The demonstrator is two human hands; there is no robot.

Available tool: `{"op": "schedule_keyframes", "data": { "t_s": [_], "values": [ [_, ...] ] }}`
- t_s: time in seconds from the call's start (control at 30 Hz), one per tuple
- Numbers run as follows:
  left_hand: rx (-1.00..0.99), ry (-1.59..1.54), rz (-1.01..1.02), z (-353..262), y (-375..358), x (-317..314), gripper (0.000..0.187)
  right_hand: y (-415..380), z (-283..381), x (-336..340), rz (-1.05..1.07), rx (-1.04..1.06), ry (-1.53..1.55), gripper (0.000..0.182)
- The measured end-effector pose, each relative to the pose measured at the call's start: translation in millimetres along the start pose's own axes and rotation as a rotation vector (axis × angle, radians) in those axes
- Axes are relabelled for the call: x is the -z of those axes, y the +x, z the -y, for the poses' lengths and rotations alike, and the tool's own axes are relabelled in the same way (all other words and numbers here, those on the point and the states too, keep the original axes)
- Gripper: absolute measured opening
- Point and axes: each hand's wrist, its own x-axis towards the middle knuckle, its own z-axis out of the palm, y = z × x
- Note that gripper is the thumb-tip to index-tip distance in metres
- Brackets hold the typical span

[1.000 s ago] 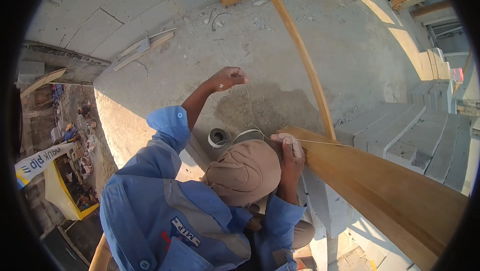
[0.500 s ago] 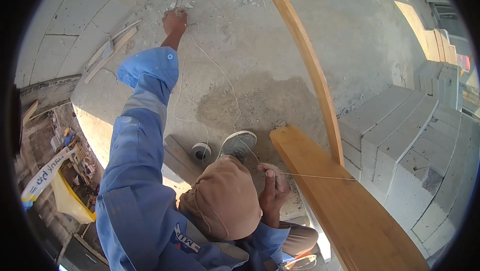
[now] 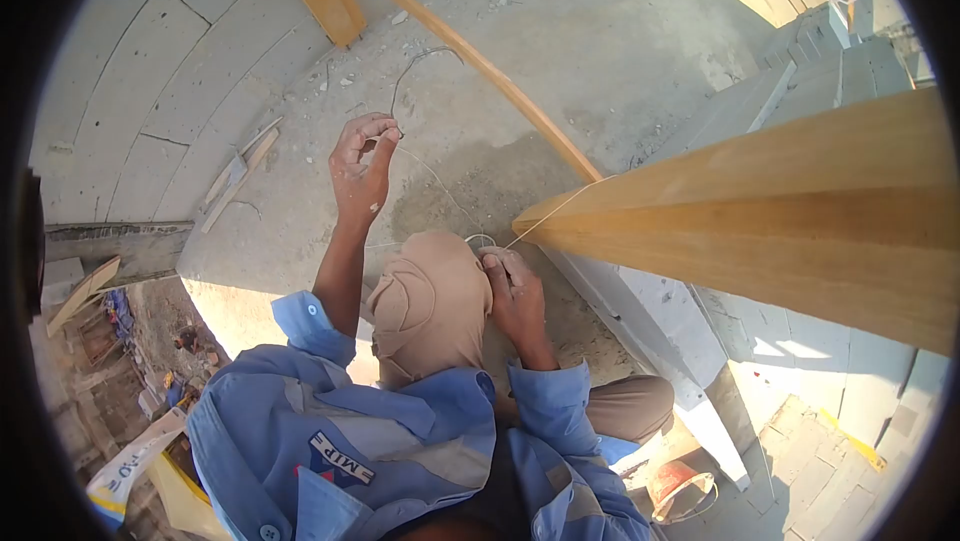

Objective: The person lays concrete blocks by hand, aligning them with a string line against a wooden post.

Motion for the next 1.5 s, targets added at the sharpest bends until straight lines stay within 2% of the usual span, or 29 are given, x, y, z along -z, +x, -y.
{"op": "schedule_keyframes", "data": {
  "t_s": [0.07,0.13,0.2,0.23,0.3,0.43,0.5,0.63,0.7,0.73,0.8,0.83,0.9,1.03,1.1,1.13,1.2,1.23,1.3,1.33,1.4,1.43,1.5],
  "values": [
    [-0.106,0.027,0.071,-38,-10,0,0.012,-8,-5,5,-0.015,0.108,-0.034,0.025],
    [-0.215,0.066,0.136,-68,-24,-3,0.012,-18,-15,11,-0.05,0.115,-0.031,0.025],
    [0.131,0.041,0.292,-94,-37,-8,0.014,-27,-16,16,-0.064,0.133,-0.02,0.026],
    [0.114,0.053,0.304,-95,-39,-9,0.014,-33,-15,20,-0.054,0.126,-0.025,0.027],
    [0.42,-0.031,0.489,-94,-33,-16,0.018,-40,-13,21,-0.052,0.133,-0.017,0.027],
    [0.388,0.046,0.595,-114,-21,-29,0.021,-49,1,23,-0.165,0.27,-0.034,0.025],
    [0.529,-0.004,0.704,-117,-13,-42,0.025,-49,14,25,-0.195,0.302,-0.067,0.025],
    [0.613,0.061,0.803,-136,-16,-65,0.027,-43,31,21,-0.208,0.408,-0.17,0.022],
    [0.742,-0.017,0.882,-136,-20,-72,0.026,-38,36,15,-0.236,0.445,-0.208,0.021],
    [0.737,-0.019,0.884,-136,-22,-75,0.026,-35,38,11,-0.263,0.476,-0.255,0.02],
    [0.966,-0.247,0.808,-133,-24,-78,0.023,-34,37,9,-0.289,0.511,-0.303,0.019],
    [0.96,-0.252,0.804,-124,-20,-79,0.023,-31,36,9,-0.304,0.528,-0.322,0.018],
    [1.109,-0.514,0.751,-106,-7,-79,0.023,-29,34,10,-0.313,0.549,-0.341,0.017],
    [1.037,-0.526,0.681,-101,15,-94,0.025,-31,22,16,-0.266,0.481,-0.314,0.019],
    [0.845,-0.316,0.488,-111,27,-109,0.029,-31,19,26,-0.259,0.487,-0.311,0.02],
    [0.844,-0.322,0.475,-110,34,-114,0.029,-34,21,34,-0.291,0.468,-0.243,0.021],
    [0.674,-0.302,0.47,-111,53,-125,0.035,-32,26,56,-0.32,0.463,-0.182,0.023],
    [0.668,-0.312,0.464,-114,60,-131,0.035,-30,28,71,-0.347,0.428,-0.113,0.025],
    [0.332,-0.134,0.434,-119,68,-145,0.041,-30,38,104,-0.417,0.359,-0.018,0.028],
    [0.327,-0.146,0.44,-119,71,-150,0.041,-28,47,120,-0.46,0.331,0.009,0.03],
    [0.047,-0.278,0.459,-121,76,-162,0.044,-23,68,148,-0.553,0.348,0.085,0.031],
    [0.046,-0.289,0.476,-126,74,-164,0.044,-21,74,159,-0.632,0.357,0.171,0.032],
    [0.019,-0.328,0.57,-135,68,-167,0.039,-13,78,175,-0.659,0.353,0.16,0.032]
  ]
}}
